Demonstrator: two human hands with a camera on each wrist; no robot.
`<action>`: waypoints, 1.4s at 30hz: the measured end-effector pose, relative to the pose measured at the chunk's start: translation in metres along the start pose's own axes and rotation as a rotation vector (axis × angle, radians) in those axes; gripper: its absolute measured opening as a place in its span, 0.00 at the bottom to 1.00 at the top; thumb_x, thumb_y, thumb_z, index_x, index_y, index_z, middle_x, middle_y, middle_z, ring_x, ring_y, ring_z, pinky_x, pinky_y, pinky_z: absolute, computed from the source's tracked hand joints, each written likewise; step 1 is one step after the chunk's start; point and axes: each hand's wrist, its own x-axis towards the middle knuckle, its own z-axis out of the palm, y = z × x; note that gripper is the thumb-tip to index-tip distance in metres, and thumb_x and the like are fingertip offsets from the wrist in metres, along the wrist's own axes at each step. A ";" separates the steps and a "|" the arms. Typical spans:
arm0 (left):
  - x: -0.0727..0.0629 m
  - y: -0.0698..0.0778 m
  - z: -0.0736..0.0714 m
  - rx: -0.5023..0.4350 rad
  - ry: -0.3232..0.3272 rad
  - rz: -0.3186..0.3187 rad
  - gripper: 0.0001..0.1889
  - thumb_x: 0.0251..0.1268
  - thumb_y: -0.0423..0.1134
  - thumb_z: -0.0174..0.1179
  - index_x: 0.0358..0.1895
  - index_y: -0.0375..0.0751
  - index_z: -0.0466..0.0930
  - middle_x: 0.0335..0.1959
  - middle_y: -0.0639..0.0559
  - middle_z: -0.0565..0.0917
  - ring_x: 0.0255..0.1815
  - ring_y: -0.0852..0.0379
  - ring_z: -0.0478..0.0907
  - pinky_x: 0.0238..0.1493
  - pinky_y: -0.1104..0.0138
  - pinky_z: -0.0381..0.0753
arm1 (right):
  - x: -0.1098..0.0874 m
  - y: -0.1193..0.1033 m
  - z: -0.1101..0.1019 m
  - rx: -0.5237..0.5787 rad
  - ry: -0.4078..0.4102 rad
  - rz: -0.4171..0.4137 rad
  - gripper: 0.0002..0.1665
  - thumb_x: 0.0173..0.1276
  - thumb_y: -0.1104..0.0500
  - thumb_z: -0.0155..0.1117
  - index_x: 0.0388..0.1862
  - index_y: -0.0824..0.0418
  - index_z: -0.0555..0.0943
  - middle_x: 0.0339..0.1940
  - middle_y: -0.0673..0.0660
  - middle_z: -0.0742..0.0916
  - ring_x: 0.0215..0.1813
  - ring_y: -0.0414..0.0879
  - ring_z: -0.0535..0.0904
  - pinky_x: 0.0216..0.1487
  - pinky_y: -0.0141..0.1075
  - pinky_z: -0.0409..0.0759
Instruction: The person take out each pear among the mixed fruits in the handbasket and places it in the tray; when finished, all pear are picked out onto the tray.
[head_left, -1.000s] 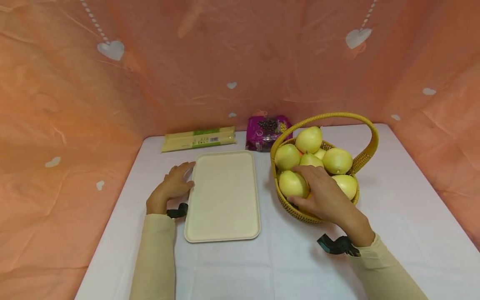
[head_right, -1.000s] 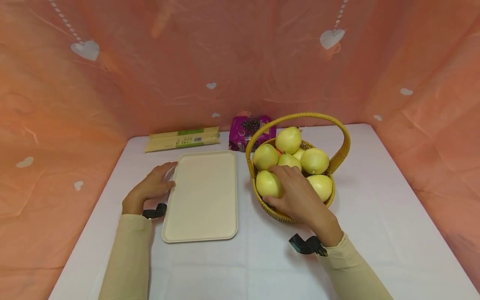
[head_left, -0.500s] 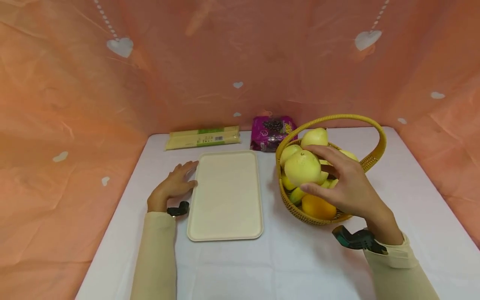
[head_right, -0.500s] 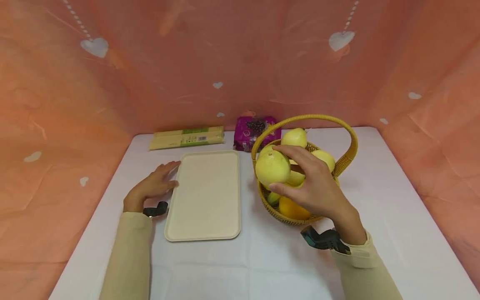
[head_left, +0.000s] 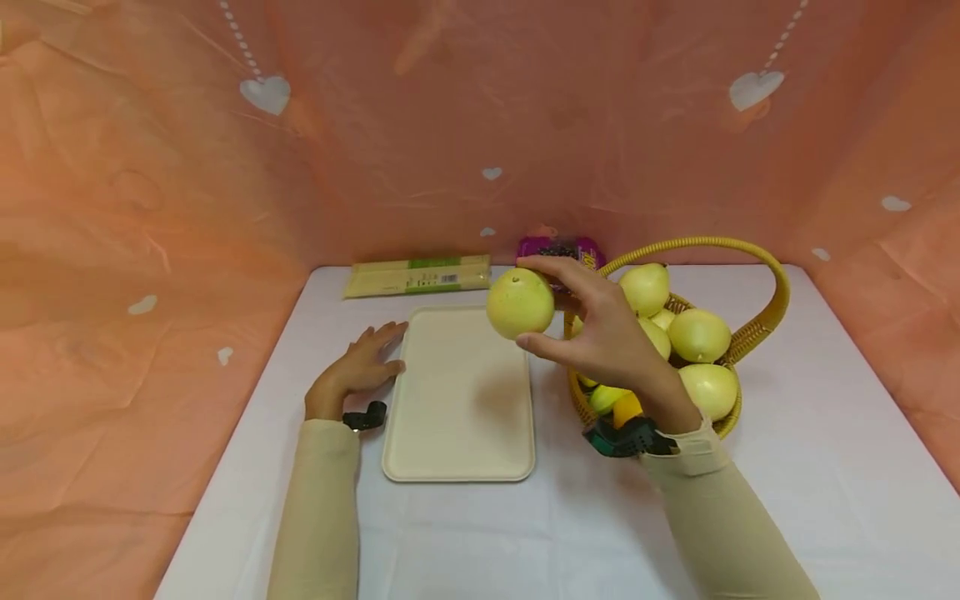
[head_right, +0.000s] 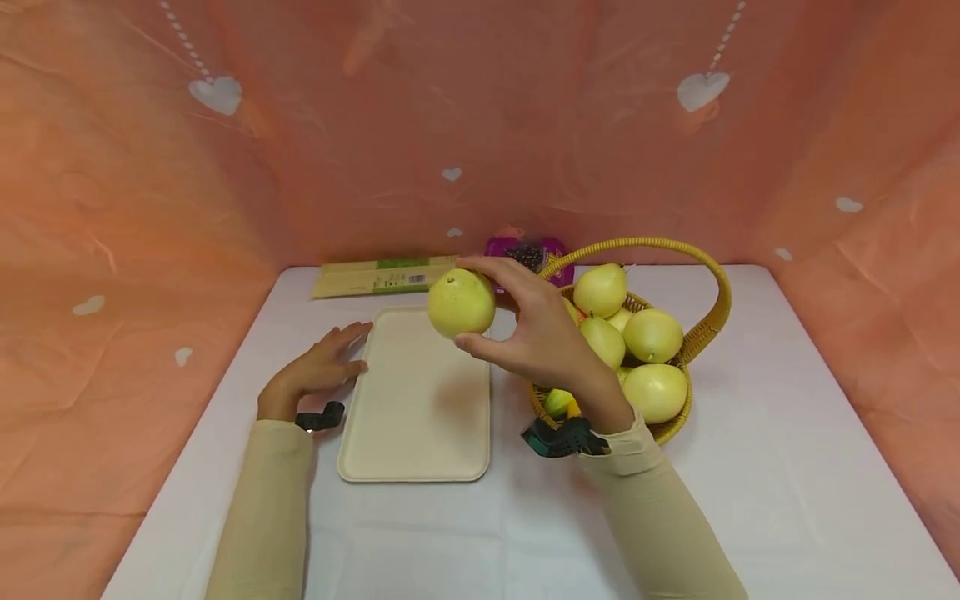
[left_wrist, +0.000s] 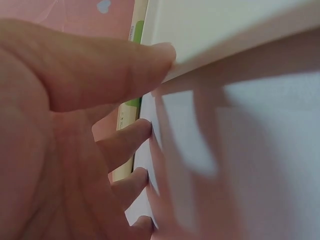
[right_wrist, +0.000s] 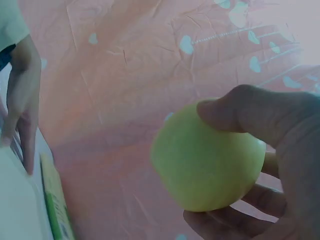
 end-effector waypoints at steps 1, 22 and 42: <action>0.000 0.000 0.000 0.002 -0.001 -0.004 0.40 0.79 0.40 0.59 0.89 0.39 0.54 0.91 0.29 0.48 0.91 0.23 0.34 0.85 0.25 0.32 | 0.004 0.001 0.005 0.019 -0.007 -0.003 0.47 0.61 0.62 0.87 0.78 0.56 0.78 0.73 0.54 0.83 0.66 0.49 0.86 0.65 0.43 0.89; 0.001 -0.003 0.004 0.000 0.017 -0.005 0.40 0.79 0.39 0.59 0.89 0.42 0.56 0.90 0.30 0.50 0.91 0.23 0.35 0.85 0.26 0.32 | 0.074 0.066 0.111 0.466 -0.065 0.276 0.41 0.66 0.66 0.78 0.77 0.56 0.76 0.76 0.58 0.79 0.71 0.58 0.82 0.69 0.52 0.87; 0.001 -0.004 0.003 0.014 0.011 -0.039 0.40 0.79 0.41 0.60 0.89 0.43 0.56 0.91 0.32 0.50 0.91 0.24 0.35 0.85 0.26 0.32 | 0.064 0.126 0.177 0.337 -0.043 0.400 0.42 0.70 0.65 0.79 0.80 0.60 0.73 0.76 0.61 0.81 0.75 0.60 0.80 0.76 0.51 0.81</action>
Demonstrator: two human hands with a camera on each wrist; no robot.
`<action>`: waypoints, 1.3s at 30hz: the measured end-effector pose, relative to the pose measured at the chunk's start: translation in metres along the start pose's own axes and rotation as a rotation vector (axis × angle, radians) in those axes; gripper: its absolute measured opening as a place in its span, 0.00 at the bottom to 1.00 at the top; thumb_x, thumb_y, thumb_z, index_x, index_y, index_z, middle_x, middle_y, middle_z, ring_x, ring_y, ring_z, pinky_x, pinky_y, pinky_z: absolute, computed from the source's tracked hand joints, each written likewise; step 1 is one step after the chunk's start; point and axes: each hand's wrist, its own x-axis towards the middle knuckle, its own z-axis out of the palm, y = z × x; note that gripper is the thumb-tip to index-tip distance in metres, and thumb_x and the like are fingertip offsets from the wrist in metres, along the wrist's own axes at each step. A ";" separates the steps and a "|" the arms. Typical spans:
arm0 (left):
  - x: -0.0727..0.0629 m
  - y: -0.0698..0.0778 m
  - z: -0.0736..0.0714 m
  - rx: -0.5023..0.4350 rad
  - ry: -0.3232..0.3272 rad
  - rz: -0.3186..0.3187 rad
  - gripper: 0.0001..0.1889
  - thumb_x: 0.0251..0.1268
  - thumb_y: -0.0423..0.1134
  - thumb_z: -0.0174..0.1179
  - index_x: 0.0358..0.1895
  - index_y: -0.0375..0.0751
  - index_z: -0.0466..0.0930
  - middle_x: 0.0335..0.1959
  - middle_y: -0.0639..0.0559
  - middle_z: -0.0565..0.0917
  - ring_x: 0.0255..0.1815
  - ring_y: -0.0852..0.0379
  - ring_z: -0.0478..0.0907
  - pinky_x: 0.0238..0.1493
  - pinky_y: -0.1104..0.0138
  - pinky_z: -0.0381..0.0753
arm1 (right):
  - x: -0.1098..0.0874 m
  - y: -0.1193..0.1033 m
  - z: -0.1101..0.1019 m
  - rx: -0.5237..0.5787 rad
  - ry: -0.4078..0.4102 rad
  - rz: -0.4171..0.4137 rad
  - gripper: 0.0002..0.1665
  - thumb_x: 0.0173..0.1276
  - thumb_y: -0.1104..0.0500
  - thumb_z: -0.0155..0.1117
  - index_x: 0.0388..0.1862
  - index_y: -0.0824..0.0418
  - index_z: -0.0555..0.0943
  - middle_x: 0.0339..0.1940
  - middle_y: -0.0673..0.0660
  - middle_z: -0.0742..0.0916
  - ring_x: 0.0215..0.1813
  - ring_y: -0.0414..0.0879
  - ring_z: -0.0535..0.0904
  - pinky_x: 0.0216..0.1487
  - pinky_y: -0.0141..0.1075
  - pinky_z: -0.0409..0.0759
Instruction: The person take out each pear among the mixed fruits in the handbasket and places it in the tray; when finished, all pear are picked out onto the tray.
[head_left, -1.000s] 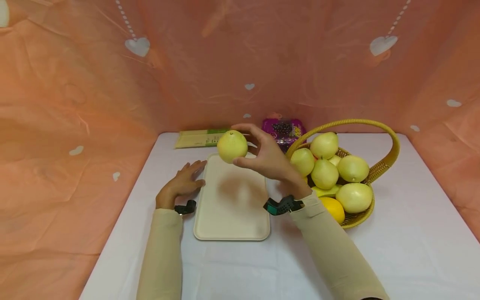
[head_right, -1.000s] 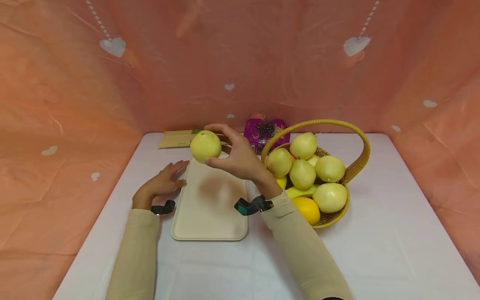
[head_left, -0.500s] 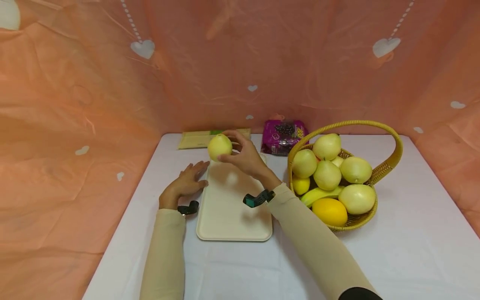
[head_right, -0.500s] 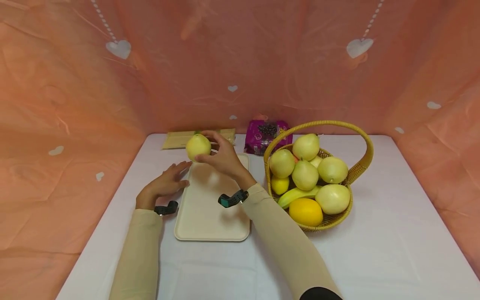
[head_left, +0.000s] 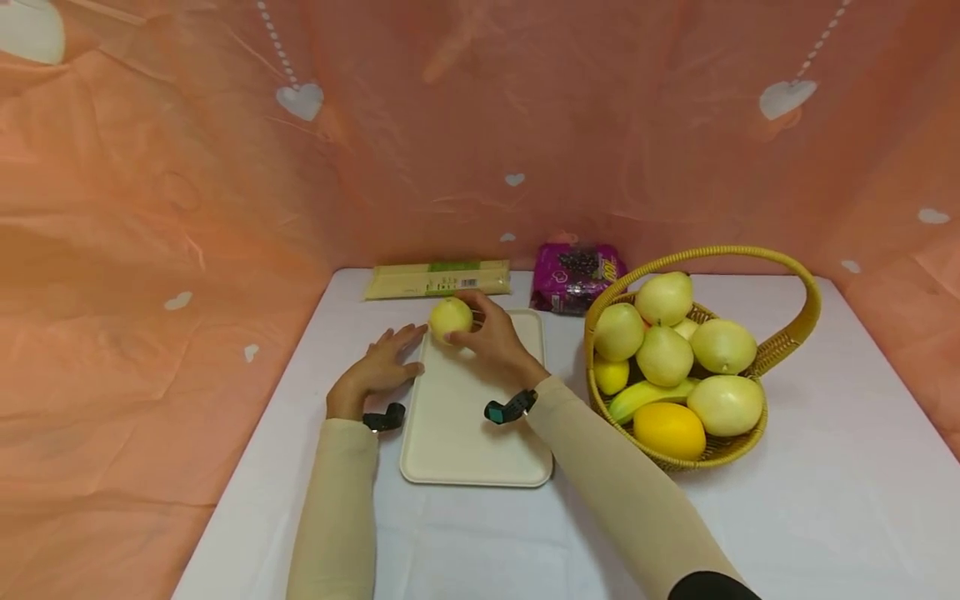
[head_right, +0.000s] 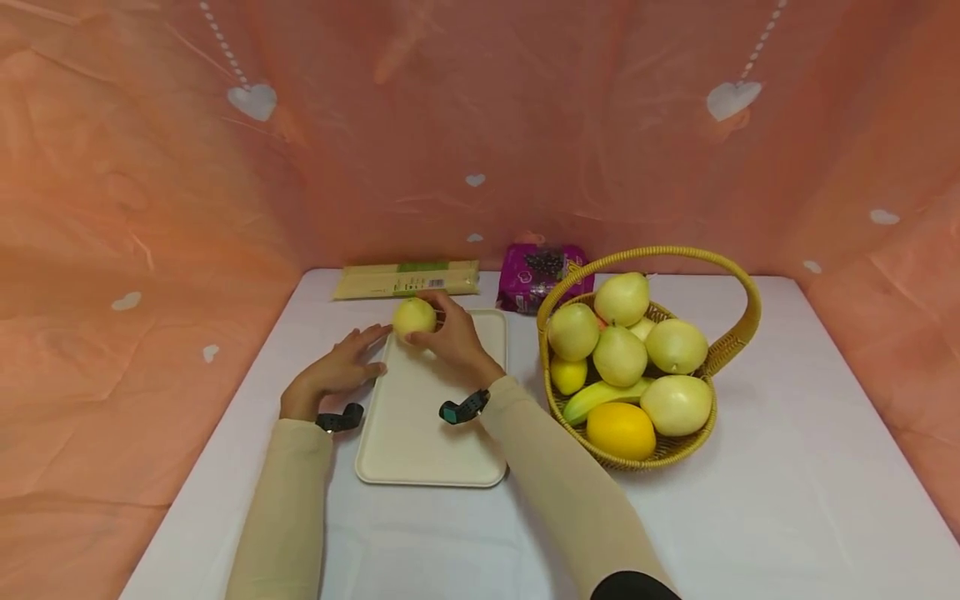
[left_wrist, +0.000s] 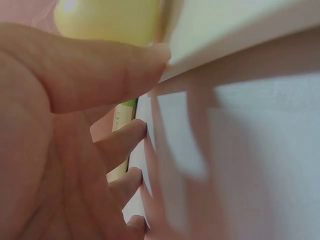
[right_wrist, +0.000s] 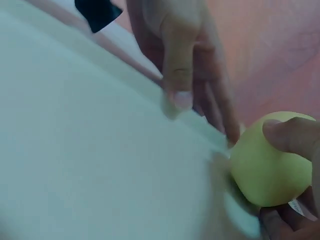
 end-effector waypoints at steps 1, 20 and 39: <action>0.000 0.000 0.000 -0.002 -0.001 -0.004 0.40 0.80 0.41 0.60 0.90 0.44 0.56 0.91 0.33 0.50 0.91 0.25 0.35 0.86 0.26 0.32 | 0.000 0.002 0.001 0.004 0.001 0.000 0.42 0.70 0.65 0.79 0.81 0.60 0.73 0.76 0.61 0.81 0.76 0.60 0.80 0.77 0.51 0.81; -0.002 0.004 0.002 -0.020 0.009 -0.001 0.40 0.78 0.40 0.61 0.89 0.44 0.57 0.91 0.32 0.52 0.91 0.25 0.35 0.86 0.27 0.32 | -0.015 0.007 0.005 -0.136 0.040 0.028 0.54 0.67 0.59 0.84 0.87 0.61 0.67 0.83 0.62 0.77 0.77 0.60 0.80 0.78 0.49 0.80; -0.003 0.004 -0.001 -0.004 -0.008 0.005 0.42 0.78 0.41 0.61 0.89 0.41 0.54 0.91 0.32 0.50 0.91 0.24 0.35 0.85 0.26 0.33 | -0.158 -0.082 -0.088 -0.102 -0.312 -0.218 0.56 0.62 0.61 0.87 0.87 0.55 0.69 0.84 0.55 0.76 0.82 0.57 0.74 0.84 0.41 0.71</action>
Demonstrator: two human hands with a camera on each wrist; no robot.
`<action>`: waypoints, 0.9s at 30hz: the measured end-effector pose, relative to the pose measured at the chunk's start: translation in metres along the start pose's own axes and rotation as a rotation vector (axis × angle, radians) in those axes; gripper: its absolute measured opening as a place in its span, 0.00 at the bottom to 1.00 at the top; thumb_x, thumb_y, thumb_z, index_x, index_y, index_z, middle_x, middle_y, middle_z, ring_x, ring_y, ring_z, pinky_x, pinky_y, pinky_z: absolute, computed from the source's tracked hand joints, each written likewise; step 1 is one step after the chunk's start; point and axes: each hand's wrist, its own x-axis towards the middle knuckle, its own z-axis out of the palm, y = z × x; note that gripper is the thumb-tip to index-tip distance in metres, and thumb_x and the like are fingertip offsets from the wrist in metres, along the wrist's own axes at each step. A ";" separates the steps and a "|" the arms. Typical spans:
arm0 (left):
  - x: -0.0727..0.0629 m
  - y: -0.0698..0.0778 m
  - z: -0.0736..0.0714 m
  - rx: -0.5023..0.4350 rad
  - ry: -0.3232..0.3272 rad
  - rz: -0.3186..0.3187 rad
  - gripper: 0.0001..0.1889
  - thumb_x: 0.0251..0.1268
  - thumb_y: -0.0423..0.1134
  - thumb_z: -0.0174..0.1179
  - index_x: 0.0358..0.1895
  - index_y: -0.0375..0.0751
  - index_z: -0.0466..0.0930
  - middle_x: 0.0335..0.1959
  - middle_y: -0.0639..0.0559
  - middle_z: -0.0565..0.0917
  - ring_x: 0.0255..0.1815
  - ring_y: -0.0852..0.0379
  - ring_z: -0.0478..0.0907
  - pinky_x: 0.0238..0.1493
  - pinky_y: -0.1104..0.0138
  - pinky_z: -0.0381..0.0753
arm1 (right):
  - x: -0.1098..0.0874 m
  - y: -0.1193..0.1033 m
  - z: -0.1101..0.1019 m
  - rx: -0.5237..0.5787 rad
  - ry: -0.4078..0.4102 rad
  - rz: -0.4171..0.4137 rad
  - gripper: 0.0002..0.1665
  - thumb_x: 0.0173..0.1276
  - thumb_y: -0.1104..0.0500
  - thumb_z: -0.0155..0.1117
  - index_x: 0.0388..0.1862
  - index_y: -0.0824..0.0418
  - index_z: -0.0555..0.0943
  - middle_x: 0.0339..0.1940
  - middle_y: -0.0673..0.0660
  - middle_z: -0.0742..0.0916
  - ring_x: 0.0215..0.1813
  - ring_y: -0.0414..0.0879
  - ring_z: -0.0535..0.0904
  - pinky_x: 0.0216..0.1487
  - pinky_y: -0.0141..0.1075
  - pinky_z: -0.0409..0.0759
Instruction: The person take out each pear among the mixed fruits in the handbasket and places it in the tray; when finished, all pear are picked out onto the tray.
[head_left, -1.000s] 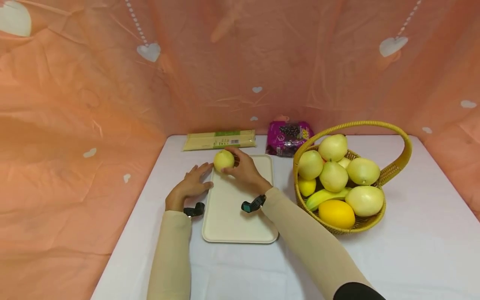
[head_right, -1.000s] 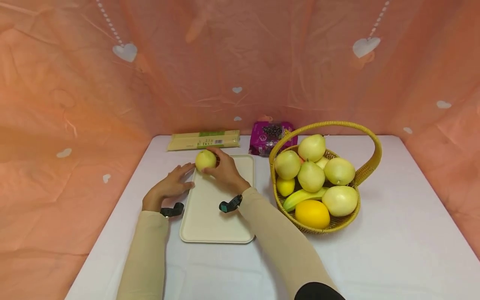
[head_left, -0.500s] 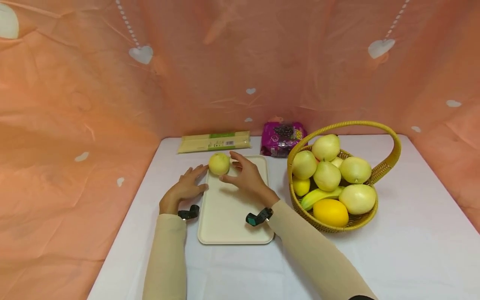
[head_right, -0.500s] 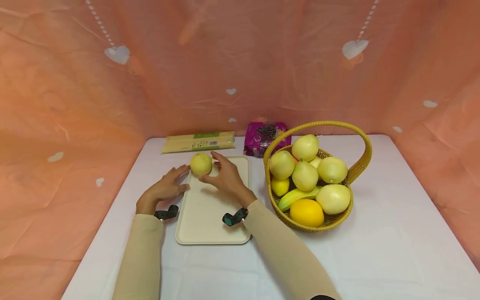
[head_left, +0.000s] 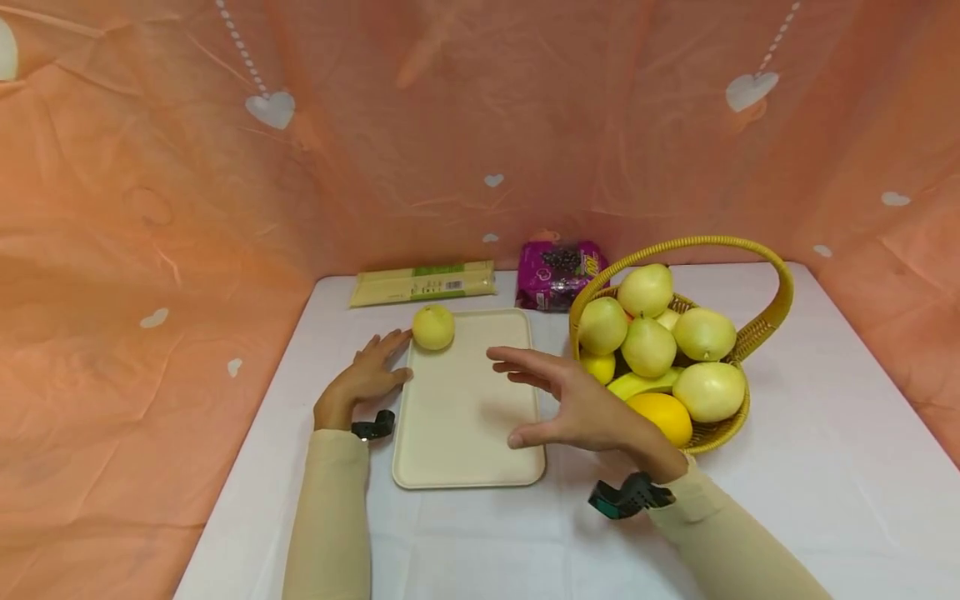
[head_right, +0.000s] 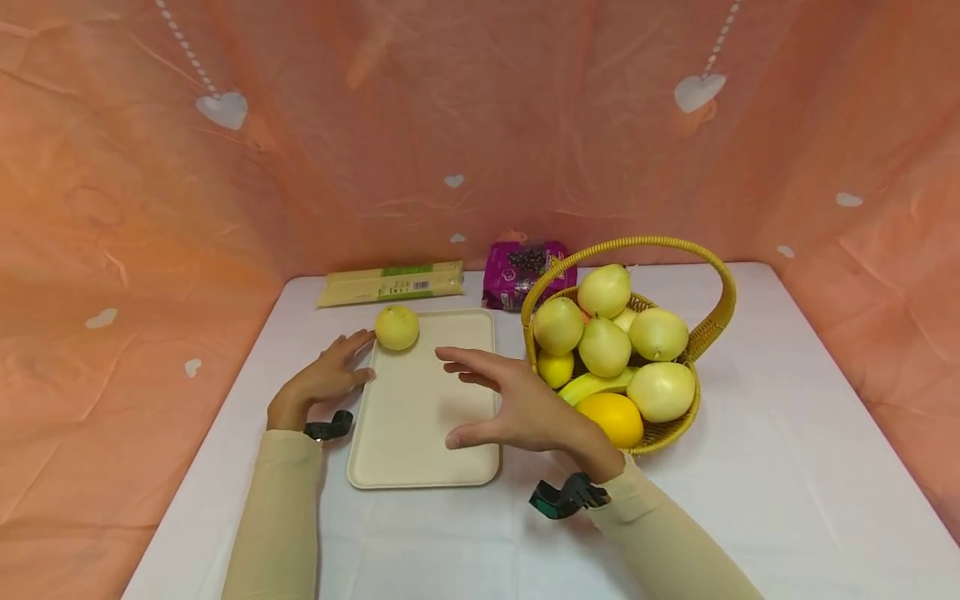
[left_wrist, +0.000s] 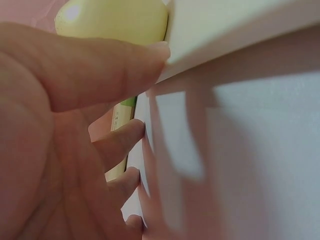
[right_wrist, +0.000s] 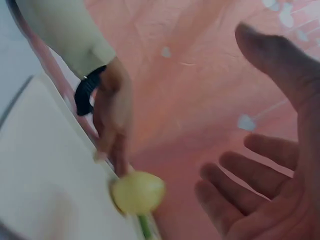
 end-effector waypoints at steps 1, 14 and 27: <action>0.000 0.000 0.000 -0.001 0.001 -0.001 0.42 0.78 0.41 0.61 0.90 0.41 0.54 0.91 0.32 0.49 0.91 0.24 0.35 0.86 0.26 0.33 | -0.009 -0.004 -0.005 -0.005 -0.004 0.001 0.57 0.61 0.62 0.87 0.87 0.55 0.69 0.84 0.54 0.76 0.82 0.55 0.75 0.84 0.39 0.71; 0.002 -0.001 0.001 -0.009 -0.009 -0.044 0.42 0.80 0.42 0.60 0.91 0.44 0.53 0.93 0.37 0.47 0.92 0.29 0.32 0.86 0.28 0.31 | -0.110 -0.009 -0.091 -0.237 0.164 0.038 0.54 0.55 0.75 0.84 0.81 0.60 0.75 0.79 0.53 0.83 0.74 0.33 0.80 0.74 0.21 0.73; 0.004 -0.002 0.003 -0.015 -0.003 -0.041 0.41 0.80 0.41 0.59 0.91 0.43 0.52 0.92 0.36 0.47 0.92 0.29 0.32 0.88 0.30 0.30 | -0.093 -0.003 -0.132 -0.317 0.222 0.098 0.49 0.61 0.73 0.82 0.81 0.61 0.75 0.78 0.57 0.82 0.72 0.33 0.81 0.71 0.20 0.76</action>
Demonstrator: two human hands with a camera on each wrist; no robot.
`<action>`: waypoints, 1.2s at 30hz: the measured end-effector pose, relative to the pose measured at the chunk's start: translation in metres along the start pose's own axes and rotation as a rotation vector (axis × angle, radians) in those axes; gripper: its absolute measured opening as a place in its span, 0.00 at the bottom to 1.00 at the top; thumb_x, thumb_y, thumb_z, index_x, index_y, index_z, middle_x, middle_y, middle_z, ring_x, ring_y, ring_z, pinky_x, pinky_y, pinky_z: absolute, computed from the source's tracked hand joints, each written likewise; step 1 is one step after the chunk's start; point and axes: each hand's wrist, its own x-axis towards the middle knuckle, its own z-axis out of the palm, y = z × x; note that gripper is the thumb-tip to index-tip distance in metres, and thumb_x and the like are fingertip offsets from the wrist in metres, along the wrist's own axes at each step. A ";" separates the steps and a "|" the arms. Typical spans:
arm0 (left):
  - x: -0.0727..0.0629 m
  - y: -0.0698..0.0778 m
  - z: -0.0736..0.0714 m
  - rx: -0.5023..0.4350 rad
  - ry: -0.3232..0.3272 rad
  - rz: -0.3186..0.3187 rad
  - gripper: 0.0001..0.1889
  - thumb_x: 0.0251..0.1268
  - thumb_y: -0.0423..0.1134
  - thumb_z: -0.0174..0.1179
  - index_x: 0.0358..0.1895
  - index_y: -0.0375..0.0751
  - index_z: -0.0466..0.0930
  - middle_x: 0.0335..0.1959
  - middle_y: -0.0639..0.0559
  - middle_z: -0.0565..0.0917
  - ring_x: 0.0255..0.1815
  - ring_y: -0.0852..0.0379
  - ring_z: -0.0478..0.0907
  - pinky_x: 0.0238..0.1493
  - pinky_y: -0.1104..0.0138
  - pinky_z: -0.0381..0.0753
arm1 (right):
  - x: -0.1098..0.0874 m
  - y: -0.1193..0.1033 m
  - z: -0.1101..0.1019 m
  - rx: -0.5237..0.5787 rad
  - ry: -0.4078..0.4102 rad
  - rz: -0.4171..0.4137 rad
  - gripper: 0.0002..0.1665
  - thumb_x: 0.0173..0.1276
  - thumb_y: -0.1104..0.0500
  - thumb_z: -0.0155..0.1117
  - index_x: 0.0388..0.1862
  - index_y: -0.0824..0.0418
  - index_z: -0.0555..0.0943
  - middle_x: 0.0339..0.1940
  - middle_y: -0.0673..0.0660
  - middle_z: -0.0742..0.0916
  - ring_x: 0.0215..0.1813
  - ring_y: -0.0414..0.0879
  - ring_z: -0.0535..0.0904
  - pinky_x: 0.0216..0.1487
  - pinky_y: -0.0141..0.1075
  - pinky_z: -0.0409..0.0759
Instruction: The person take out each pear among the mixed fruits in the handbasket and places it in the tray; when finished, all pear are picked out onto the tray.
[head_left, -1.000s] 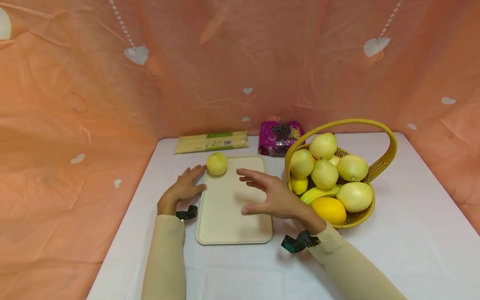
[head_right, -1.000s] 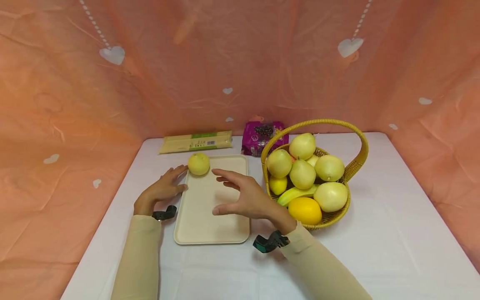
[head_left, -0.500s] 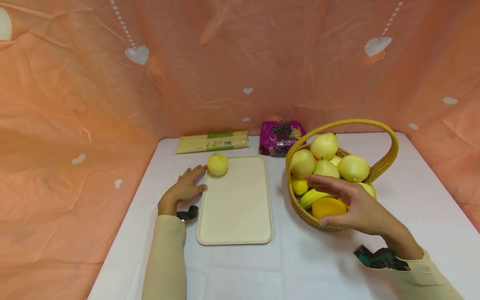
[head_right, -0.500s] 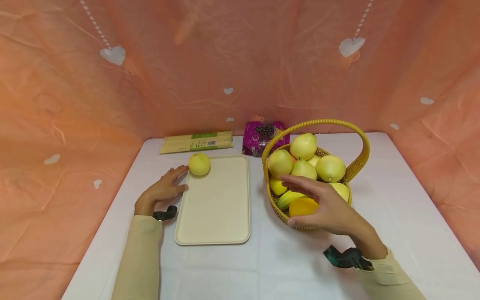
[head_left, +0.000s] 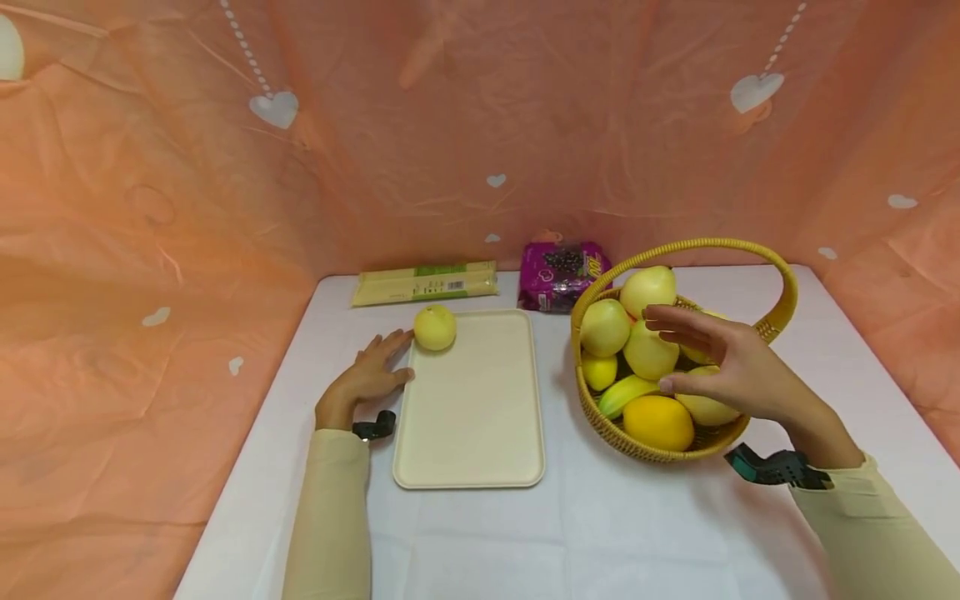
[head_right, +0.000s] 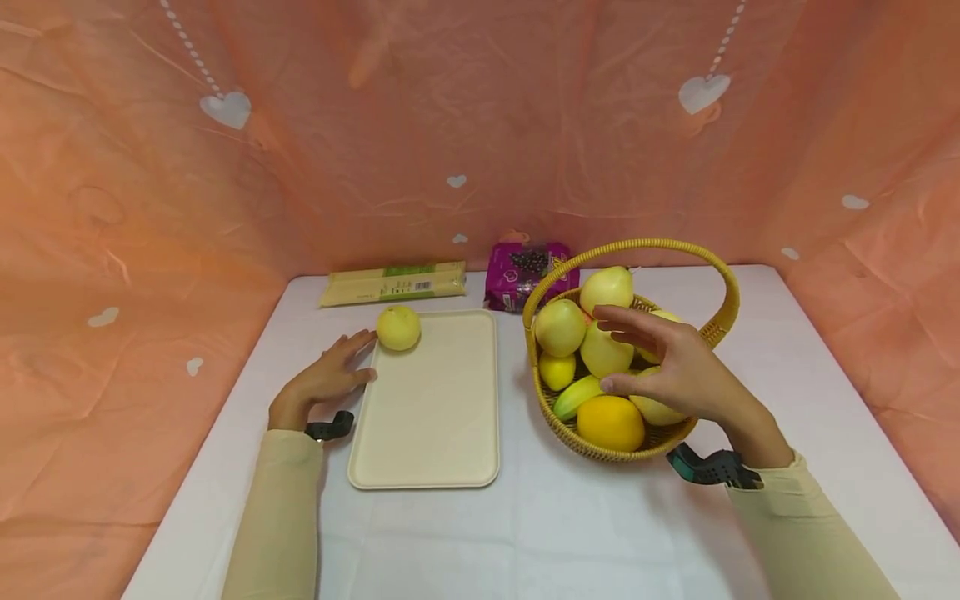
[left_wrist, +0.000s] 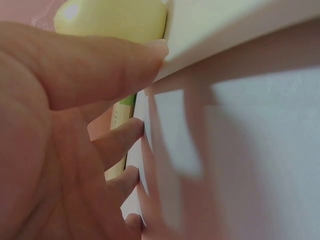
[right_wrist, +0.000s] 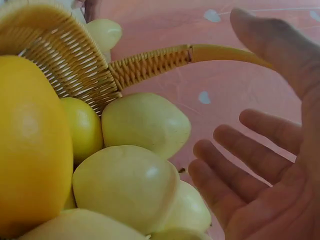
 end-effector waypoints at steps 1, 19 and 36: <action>0.000 0.000 0.000 0.002 0.000 0.001 0.41 0.80 0.41 0.59 0.90 0.43 0.52 0.92 0.36 0.47 0.92 0.29 0.32 0.87 0.30 0.29 | 0.005 0.001 0.000 -0.024 -0.004 0.004 0.48 0.62 0.71 0.83 0.81 0.61 0.75 0.78 0.59 0.82 0.72 0.34 0.82 0.71 0.20 0.76; 0.000 -0.003 0.001 -0.004 0.002 0.013 0.41 0.80 0.41 0.60 0.90 0.45 0.53 0.92 0.36 0.48 0.92 0.28 0.32 0.87 0.29 0.29 | 0.069 0.012 0.002 -0.323 -0.151 0.129 0.45 0.69 0.48 0.83 0.82 0.52 0.75 0.67 0.56 0.89 0.64 0.53 0.86 0.69 0.54 0.83; 0.001 -0.005 0.001 -0.010 0.011 0.033 0.41 0.80 0.40 0.61 0.90 0.44 0.54 0.92 0.34 0.48 0.92 0.27 0.32 0.86 0.28 0.28 | 0.073 0.012 0.019 -0.386 -0.132 0.187 0.47 0.68 0.44 0.83 0.82 0.48 0.75 0.68 0.63 0.87 0.63 0.60 0.83 0.67 0.61 0.82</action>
